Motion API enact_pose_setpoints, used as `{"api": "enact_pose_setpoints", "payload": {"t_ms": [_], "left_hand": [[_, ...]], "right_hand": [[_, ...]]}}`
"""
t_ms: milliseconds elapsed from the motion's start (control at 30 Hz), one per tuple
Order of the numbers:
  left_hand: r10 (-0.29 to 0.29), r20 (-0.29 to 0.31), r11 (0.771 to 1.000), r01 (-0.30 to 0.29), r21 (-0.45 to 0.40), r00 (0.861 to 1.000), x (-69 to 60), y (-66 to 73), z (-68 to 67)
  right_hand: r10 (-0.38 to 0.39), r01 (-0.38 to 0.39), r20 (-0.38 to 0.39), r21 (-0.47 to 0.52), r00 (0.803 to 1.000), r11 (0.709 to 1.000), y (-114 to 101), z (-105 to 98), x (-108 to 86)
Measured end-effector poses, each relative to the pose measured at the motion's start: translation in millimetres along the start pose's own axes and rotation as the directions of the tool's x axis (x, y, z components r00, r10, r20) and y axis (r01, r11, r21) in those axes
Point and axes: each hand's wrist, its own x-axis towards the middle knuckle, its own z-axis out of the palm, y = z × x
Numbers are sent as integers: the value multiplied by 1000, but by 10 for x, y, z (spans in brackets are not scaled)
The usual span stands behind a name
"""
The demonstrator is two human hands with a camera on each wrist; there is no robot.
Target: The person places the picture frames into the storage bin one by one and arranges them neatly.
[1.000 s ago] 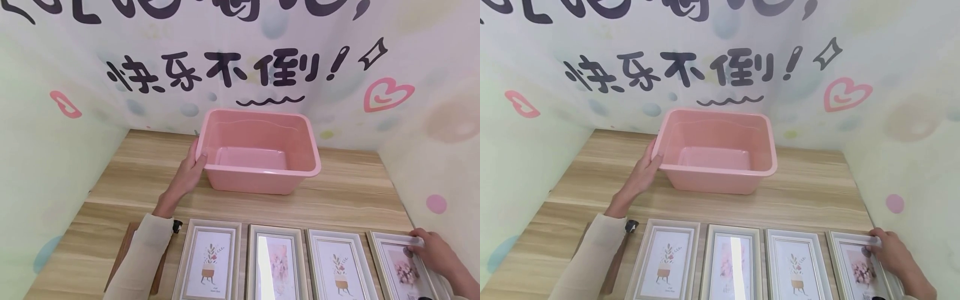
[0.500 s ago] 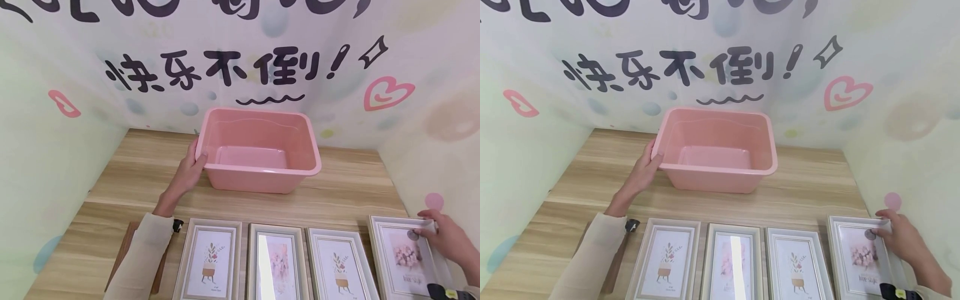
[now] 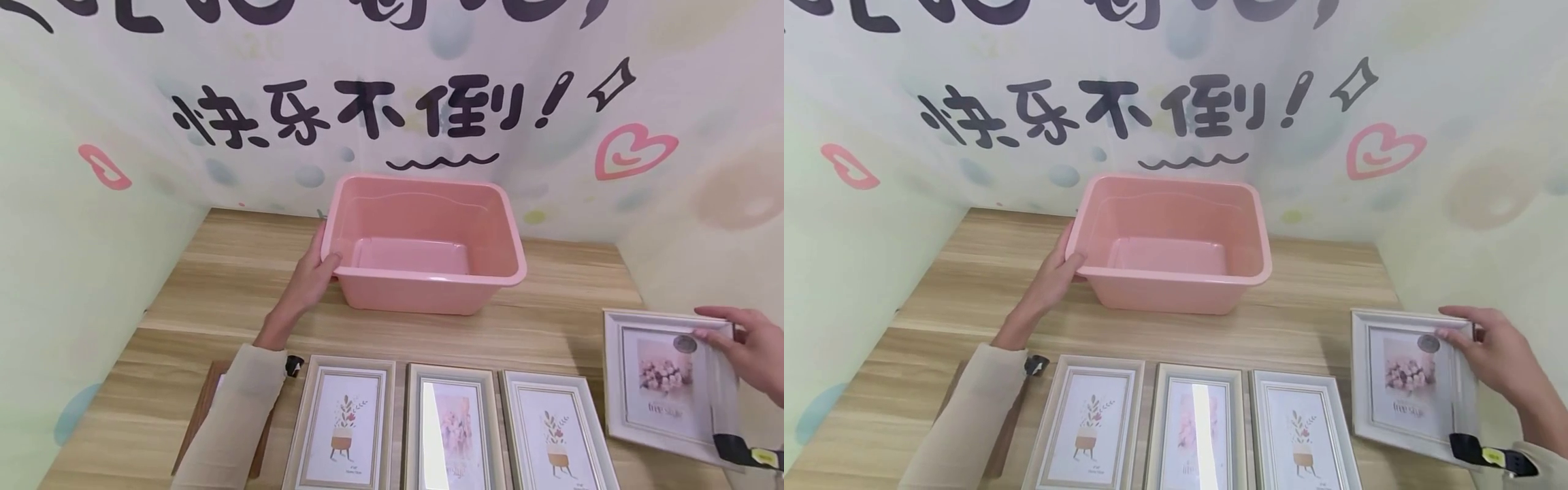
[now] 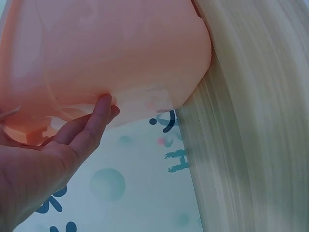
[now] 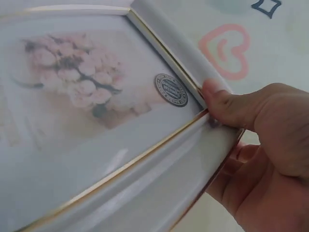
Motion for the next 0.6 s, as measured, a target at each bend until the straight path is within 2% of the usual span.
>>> {"api": "enact_pose_setpoints", "payload": {"t_ms": [100, 167, 200, 267, 333, 400, 500, 600], "left_hand": [[0, 2, 1000, 0, -8, 1000, -5, 10, 14], [1, 9, 1000, 0, -10, 1000, 1, 11, 27], [0, 9, 1000, 0, -10, 1000, 3, 11, 32], [0, 10, 1000, 1, -15, 1000, 6, 8, 38], [-1, 9, 1000, 1, -14, 1000, 10, -2, 42], [-3, 7, 1000, 3, -12, 1000, 10, -3, 45], [-8, 2, 1000, 8, -10, 1000, 10, -3, 47], [-9, -1, 1000, 9, -12, 1000, 10, 9, 44]], "right_hand": [[-1, 22, -128, 164, 992, 986, -117, -59, 53], [-5, 71, -228, 280, 974, 957, -198, -88, 96], [-20, 109, -280, 307, 960, 945, -258, -106, 120], [-67, 182, -356, 300, 932, 936, -399, -156, 183], [-97, 220, -408, 266, 908, 939, -555, -200, 241], [-112, 233, -438, 232, 892, 944, -722, -243, 290], [-78, 209, -456, 245, 887, 947, -930, -284, 352], [-38, 147, -430, 223, 902, 964, -1103, -331, 403]]}}
